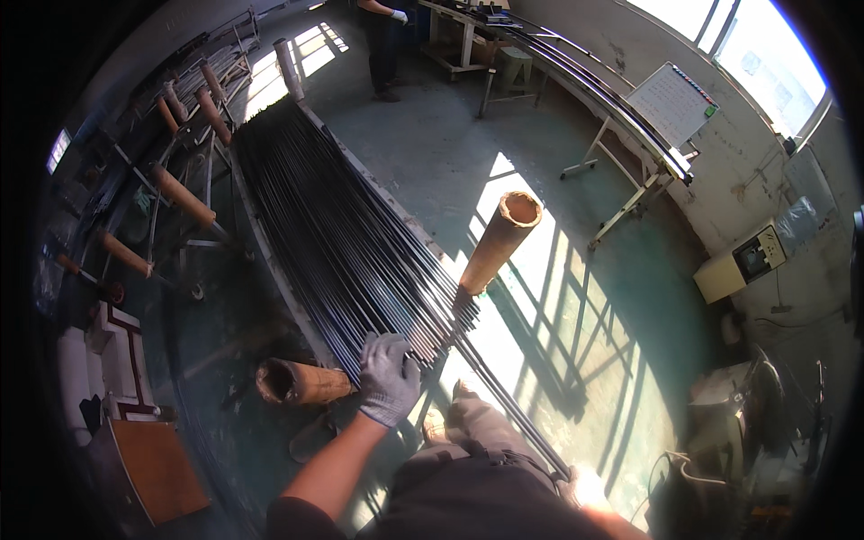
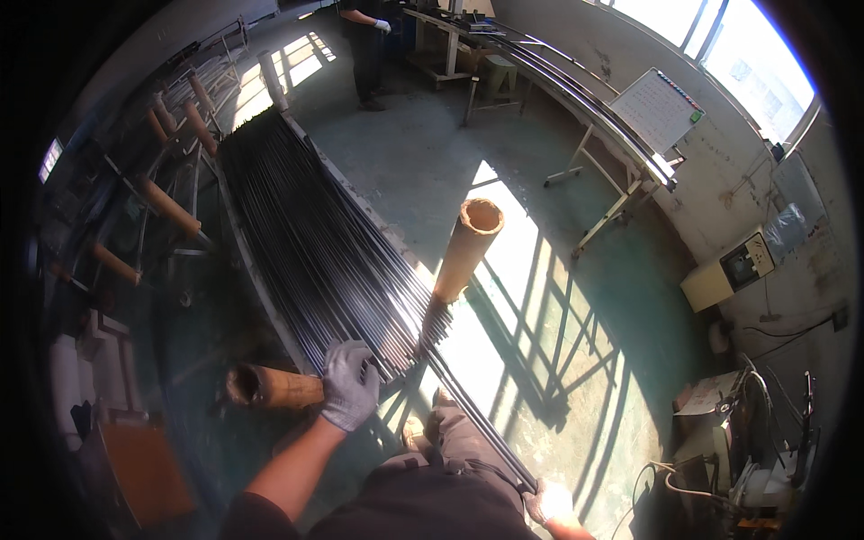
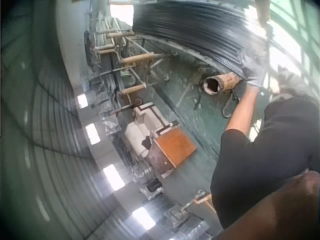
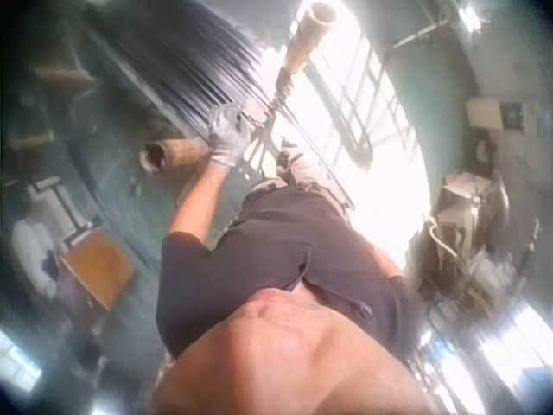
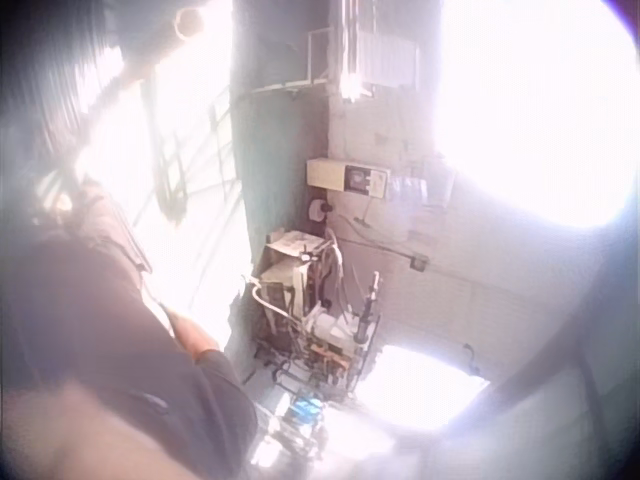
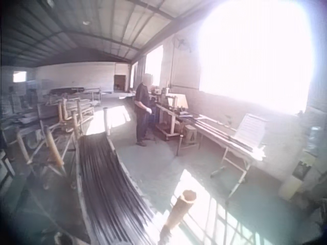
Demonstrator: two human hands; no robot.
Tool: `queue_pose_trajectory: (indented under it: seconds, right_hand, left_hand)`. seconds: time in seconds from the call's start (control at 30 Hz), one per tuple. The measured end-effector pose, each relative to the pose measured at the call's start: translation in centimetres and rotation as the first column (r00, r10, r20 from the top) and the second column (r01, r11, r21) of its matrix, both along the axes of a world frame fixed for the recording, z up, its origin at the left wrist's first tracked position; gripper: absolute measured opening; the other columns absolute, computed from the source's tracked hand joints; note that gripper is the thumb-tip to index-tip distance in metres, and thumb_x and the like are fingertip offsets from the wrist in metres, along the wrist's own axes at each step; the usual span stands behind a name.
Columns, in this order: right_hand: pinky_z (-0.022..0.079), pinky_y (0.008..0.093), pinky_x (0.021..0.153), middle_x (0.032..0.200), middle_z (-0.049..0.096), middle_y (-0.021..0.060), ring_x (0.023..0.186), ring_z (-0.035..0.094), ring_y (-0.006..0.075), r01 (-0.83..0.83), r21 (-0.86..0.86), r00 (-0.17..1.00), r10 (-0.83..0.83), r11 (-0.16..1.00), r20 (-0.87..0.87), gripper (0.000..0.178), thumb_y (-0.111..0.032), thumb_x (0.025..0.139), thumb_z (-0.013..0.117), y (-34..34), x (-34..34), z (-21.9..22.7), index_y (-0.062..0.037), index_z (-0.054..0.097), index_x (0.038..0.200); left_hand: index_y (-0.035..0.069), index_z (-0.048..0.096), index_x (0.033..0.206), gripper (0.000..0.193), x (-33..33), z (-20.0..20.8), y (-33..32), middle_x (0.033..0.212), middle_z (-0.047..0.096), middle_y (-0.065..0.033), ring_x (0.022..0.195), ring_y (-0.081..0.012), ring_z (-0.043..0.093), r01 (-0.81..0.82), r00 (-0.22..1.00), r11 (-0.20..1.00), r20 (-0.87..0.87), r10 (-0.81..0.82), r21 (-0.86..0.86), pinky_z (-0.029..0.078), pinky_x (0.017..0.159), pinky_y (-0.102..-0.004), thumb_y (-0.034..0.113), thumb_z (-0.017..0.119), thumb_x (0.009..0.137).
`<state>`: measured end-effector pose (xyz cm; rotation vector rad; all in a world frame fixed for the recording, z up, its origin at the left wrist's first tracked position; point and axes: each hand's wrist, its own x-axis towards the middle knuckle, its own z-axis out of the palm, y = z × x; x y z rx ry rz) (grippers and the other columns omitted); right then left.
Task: The person repeatedly picks up metal rods from a rack, feeds them into a bending machine, and removes the bent rods. They also measure one bent rod on a wooden table using a tape measure and place it on a metal rack.
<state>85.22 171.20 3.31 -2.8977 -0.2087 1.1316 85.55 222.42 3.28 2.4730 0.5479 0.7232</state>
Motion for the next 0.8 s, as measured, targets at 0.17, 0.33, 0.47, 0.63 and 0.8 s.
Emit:
queue_pose_trajectory:
  seconds: [0.17, 0.33, 0.47, 0.63, 0.8]
  right_hand:
    - [0.064, 0.0564, 0.079, 0.083, 0.08, 0.02, 0.084, 0.081, 0.0442, 0.011, -0.074, 0.99, -0.001, 0.997, 0.142, 0.054, -0.065, 0.095, 0.079, -10.4, -11.9, 2.7, -0.0112, 0.078, 0.105]
    - [0.062, 0.0539, 0.066, 0.077, 0.077, 0.0175, 0.073, 0.079, 0.0413, 0.175, -0.033, 0.946, -0.159, 0.984, 0.283, 0.037, -0.051, 0.093, 0.079, -13.1, -18.8, 4.4, -0.0159, 0.078, 0.083]
    - [0.061, 0.0558, 0.066, 0.077, 0.077, 0.0166, 0.073, 0.079, 0.0413, 0.16, 0.057, 0.891, -0.169, 0.985, 0.42, 0.029, -0.042, 0.091, 0.077, -18.7, -21.7, 4.3, -0.0154, 0.073, 0.082]
    - [0.063, 0.0565, 0.078, 0.083, 0.078, 0.0173, 0.083, 0.079, 0.0425, 0.269, -0.027, 0.905, -0.243, 0.963, 0.35, 0.019, -0.027, 0.078, 0.075, -36.3, -29.4, 1.8, -0.0113, 0.076, 0.088]
    - [0.06, 0.055, 0.091, 0.098, 0.079, 0.0213, 0.099, 0.076, 0.044, 0.628, -0.012, 0.621, -0.492, 0.778, 0.61, 0.02, -0.027, 0.1, 0.077, -56.8, -41.1, 0.5, -0.0077, 0.079, 0.095]
  left_hand:
    - [0.007, 0.071, 0.12, 0.035, 5.5, -8.3, -8.5, 0.111, 0.073, -0.0049, 0.097, -0.0263, 0.073, -0.203, 0.979, -0.125, -0.2, -0.035, -0.971, 0.062, 0.093, -0.0445, 0.039, 0.078, 0.108]
    - [0.011, 0.058, 0.107, 0.021, 5.8, -9.0, -14.3, 0.097, 0.063, -0.0059, 0.086, -0.0209, 0.062, -0.045, 0.991, -0.673, -0.119, 0.065, -0.738, 0.061, 0.089, -0.0424, 0.03, 0.059, 0.117]
    - [0.017, 0.057, 0.095, 0.018, 3.3, -6.5, -19.6, 0.082, 0.058, 0.0021, 0.069, -0.0161, 0.057, -0.121, 0.99, -0.579, -0.139, -0.013, -0.806, 0.053, 0.073, -0.037, 0.015, 0.063, 0.112]
    - [0.011, 0.065, 0.098, 0.015, -2.1, -2.2, -32.0, 0.085, 0.062, -0.0019, 0.077, -0.0218, 0.058, -0.01, 0.964, -0.49, 0.122, -0.237, -0.872, 0.055, 0.088, -0.0447, 0.019, 0.072, 0.109]
    - [0.002, 0.066, 0.107, 0.012, 0.2, 7.3, -39.9, 0.091, 0.061, -0.0032, 0.082, -0.0168, 0.053, 0.116, 0.918, -0.682, 0.34, -0.204, -0.722, 0.054, 0.086, -0.0346, 0.011, 0.067, 0.115]
